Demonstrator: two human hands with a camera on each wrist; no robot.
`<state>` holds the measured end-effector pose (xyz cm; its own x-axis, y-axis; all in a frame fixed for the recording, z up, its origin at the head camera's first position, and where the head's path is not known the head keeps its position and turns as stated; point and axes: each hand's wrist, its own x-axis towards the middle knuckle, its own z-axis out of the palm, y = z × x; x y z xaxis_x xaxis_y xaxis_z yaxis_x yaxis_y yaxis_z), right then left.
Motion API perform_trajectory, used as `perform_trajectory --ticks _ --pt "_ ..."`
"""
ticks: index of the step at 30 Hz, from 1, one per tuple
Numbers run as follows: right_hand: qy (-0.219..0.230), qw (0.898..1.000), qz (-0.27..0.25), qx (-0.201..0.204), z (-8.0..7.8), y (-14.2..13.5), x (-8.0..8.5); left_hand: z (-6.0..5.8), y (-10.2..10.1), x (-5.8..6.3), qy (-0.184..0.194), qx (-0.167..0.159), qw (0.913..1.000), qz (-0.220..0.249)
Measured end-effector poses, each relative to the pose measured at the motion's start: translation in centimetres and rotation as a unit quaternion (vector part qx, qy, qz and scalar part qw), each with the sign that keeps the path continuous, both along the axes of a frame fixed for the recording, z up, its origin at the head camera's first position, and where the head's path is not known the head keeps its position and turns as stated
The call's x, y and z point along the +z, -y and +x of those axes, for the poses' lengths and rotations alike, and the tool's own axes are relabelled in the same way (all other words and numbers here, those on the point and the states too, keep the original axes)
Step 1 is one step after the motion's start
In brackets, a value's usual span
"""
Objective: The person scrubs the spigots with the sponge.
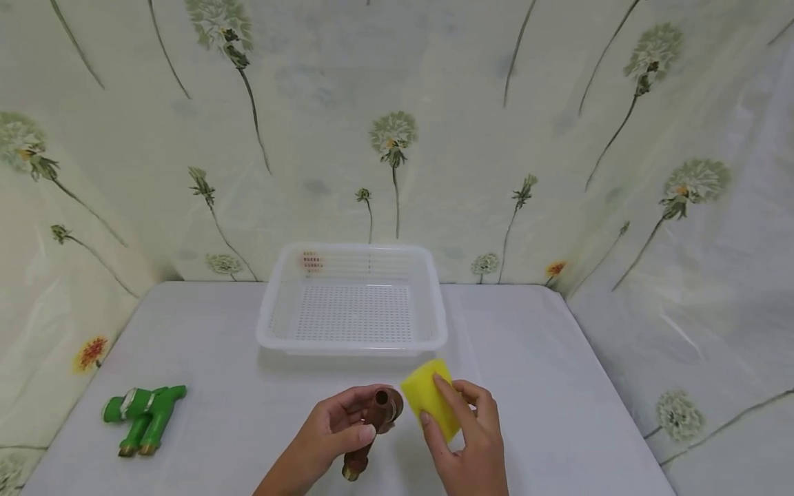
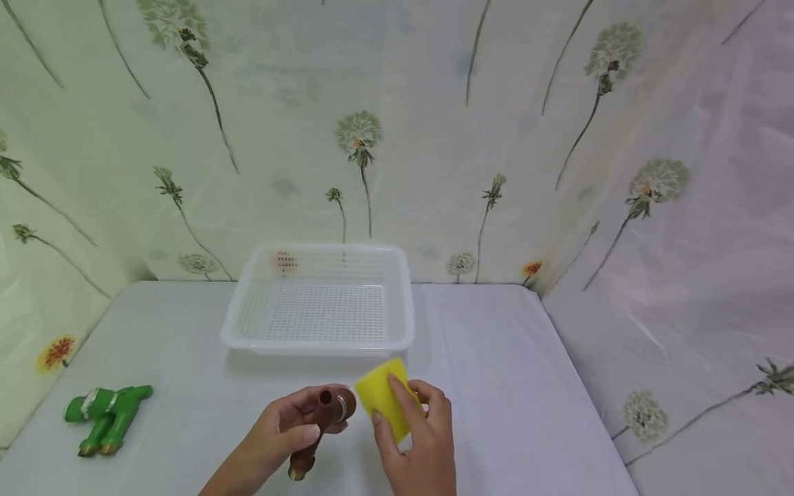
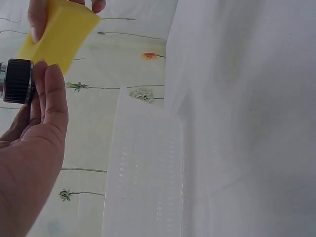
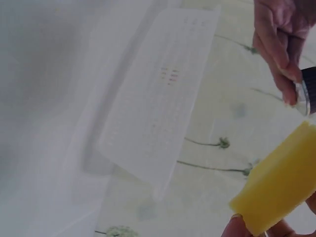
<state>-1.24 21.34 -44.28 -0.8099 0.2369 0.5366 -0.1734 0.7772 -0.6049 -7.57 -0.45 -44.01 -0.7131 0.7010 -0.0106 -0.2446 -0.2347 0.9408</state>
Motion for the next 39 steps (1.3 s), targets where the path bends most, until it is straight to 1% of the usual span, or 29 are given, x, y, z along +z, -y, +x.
perform_trajectory --ticks 2,6,8,10,12,15,18,21,23,26,33,36,39 --pt "-0.021 1.0 -0.014 0.016 0.1 0.2 0.4 0.0 0.0 0.1 0.003 0.008 1.0 -0.002" --pt "-0.086 0.994 -0.03 0.056 0.5 1.2 1.3 0.0 -0.2 0.1 -0.002 0.03 0.9995 -0.011" --pt "-0.12 0.989 -0.028 0.079 0.8 2.1 1.5 0.0 -0.3 0.1 -0.001 0.047 0.9987 -0.019" --pt "-0.159 0.981 -0.019 0.106 1.0 3.0 1.5 0.1 -0.4 0.1 -0.004 0.067 0.9973 -0.03" --pt "-0.187 0.974 0.008 0.125 1.0 3.8 1.4 0.2 -0.5 0.1 -0.003 0.08 0.9959 -0.042" --pt "-0.218 0.965 0.061 0.132 0.6 4.4 1.1 0.3 -0.6 0.2 -0.007 0.084 0.9949 -0.055" --pt "-0.244 0.955 0.108 0.126 -0.2 4.3 0.8 0.2 -0.5 0.3 -0.008 0.073 0.9958 -0.054" --pt "-0.275 0.945 0.129 0.118 -0.9 3.9 0.3 0.2 -0.3 0.4 -0.004 0.063 0.9968 -0.049" --pt "-0.285 0.943 0.135 0.111 -1.2 3.6 -0.1 0.2 -0.2 0.5 0.003 0.056 0.9974 -0.046" --pt "-0.278 0.946 0.136 0.095 -1.4 3.2 -0.9 0.1 -0.3 0.5 -0.002 0.05 0.9983 -0.03" --pt "-0.241 0.962 0.112 0.066 -1.5 2.2 -2.1 -0.1 -0.6 0.6 -0.008 0.048 0.9986 0.02" --pt "-0.235 0.966 0.097 0.054 -1.5 1.8 -2.3 -0.2 -0.6 0.4 -0.014 0.046 0.9979 0.043" --pt "-0.243 0.966 0.079 0.045 -1.5 1.7 -2.4 -0.2 -0.4 0.3 -0.01 0.055 0.9971 0.053"
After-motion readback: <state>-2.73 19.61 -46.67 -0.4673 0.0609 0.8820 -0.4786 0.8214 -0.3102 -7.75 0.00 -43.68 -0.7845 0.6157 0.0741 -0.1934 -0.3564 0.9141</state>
